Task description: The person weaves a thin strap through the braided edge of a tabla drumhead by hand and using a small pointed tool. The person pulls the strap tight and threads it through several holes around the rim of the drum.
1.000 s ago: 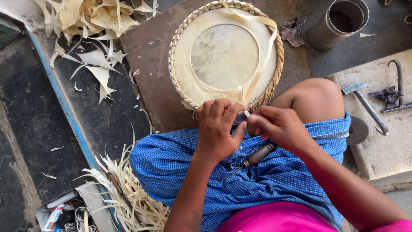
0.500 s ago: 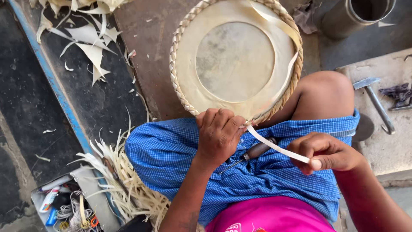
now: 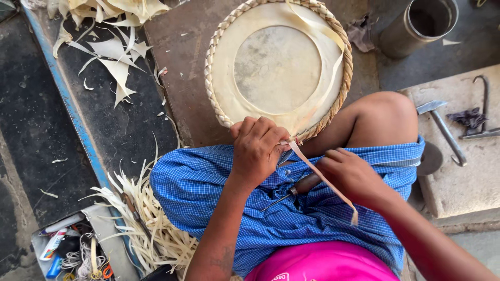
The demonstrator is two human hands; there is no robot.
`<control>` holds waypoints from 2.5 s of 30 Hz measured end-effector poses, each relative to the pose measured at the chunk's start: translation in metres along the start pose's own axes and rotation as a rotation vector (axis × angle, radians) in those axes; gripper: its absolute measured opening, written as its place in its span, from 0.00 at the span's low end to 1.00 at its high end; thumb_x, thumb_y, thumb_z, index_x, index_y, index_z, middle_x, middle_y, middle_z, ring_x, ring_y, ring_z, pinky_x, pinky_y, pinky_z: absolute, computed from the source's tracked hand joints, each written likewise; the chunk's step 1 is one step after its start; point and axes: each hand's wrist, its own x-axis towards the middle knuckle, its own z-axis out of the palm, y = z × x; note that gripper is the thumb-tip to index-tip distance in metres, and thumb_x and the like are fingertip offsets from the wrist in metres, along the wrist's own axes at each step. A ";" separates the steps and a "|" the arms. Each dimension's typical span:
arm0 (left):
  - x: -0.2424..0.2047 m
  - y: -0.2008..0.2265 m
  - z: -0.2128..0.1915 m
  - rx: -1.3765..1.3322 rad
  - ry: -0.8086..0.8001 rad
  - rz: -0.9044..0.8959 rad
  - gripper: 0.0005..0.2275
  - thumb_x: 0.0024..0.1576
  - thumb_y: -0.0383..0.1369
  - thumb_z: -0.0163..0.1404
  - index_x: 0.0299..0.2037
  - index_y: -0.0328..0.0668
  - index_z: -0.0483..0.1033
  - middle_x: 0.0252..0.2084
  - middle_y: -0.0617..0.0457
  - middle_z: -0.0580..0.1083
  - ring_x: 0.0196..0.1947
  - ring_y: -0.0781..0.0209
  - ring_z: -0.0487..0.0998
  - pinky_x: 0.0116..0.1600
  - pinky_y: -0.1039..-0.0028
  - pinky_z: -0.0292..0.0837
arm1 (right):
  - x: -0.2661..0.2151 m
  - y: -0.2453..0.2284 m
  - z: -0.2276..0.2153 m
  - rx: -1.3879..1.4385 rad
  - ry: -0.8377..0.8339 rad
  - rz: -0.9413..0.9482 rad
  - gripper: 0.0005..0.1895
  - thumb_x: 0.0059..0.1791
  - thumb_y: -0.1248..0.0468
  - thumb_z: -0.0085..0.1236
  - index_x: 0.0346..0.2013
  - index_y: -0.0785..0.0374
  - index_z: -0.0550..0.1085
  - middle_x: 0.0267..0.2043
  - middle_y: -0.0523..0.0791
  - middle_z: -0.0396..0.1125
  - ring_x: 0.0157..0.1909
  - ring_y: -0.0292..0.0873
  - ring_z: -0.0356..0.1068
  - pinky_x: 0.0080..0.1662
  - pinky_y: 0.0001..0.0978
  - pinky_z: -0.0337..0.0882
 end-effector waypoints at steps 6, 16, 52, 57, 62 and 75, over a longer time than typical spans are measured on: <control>0.014 -0.001 0.004 0.029 0.018 0.053 0.10 0.53 0.35 0.62 0.40 0.53 0.75 0.40 0.61 0.70 0.47 0.58 0.69 0.57 0.62 0.55 | 0.018 -0.009 0.045 -0.198 0.017 -0.070 0.10 0.44 0.54 0.59 0.33 0.57 0.75 0.39 0.48 0.64 0.46 0.51 0.64 0.46 0.47 0.64; 0.021 -0.006 0.005 -0.012 0.040 0.068 0.15 0.48 0.38 0.66 0.41 0.51 0.75 0.42 0.58 0.70 0.48 0.55 0.69 0.57 0.60 0.55 | -0.031 -0.015 -0.105 0.318 -0.043 0.143 0.28 0.40 0.60 0.72 0.54 0.61 0.76 0.45 0.45 0.75 0.47 0.45 0.77 0.48 0.37 0.77; -0.004 0.000 0.025 0.124 0.138 0.133 0.13 0.66 0.48 0.60 0.46 0.52 0.73 0.45 0.61 0.69 0.45 0.61 0.68 0.54 0.62 0.56 | 0.117 -0.012 -0.115 1.043 0.901 -0.119 0.18 0.57 0.58 0.63 0.54 0.61 0.65 0.38 0.47 0.63 0.33 0.40 0.65 0.36 0.32 0.66; -0.003 0.000 0.025 0.136 0.133 0.110 0.12 0.64 0.48 0.60 0.43 0.54 0.74 0.43 0.62 0.69 0.45 0.62 0.68 0.53 0.63 0.55 | 0.122 0.001 -0.113 1.054 0.929 -0.069 0.18 0.58 0.58 0.62 0.54 0.59 0.64 0.36 0.46 0.62 0.31 0.39 0.63 0.34 0.31 0.64; 0.003 0.002 0.024 0.145 0.147 0.078 0.14 0.63 0.50 0.61 0.42 0.54 0.73 0.41 0.63 0.68 0.44 0.62 0.68 0.54 0.63 0.54 | 0.120 -0.004 -0.108 1.062 0.928 -0.068 0.18 0.59 0.57 0.62 0.55 0.58 0.63 0.35 0.45 0.60 0.29 0.37 0.62 0.32 0.30 0.63; 0.008 0.002 0.024 0.135 0.182 0.073 0.14 0.60 0.47 0.65 0.41 0.53 0.73 0.41 0.63 0.69 0.43 0.62 0.69 0.51 0.64 0.53 | 0.133 0.021 -0.102 1.081 0.958 0.016 0.19 0.63 0.56 0.62 0.57 0.54 0.60 0.32 0.43 0.56 0.24 0.34 0.57 0.26 0.28 0.58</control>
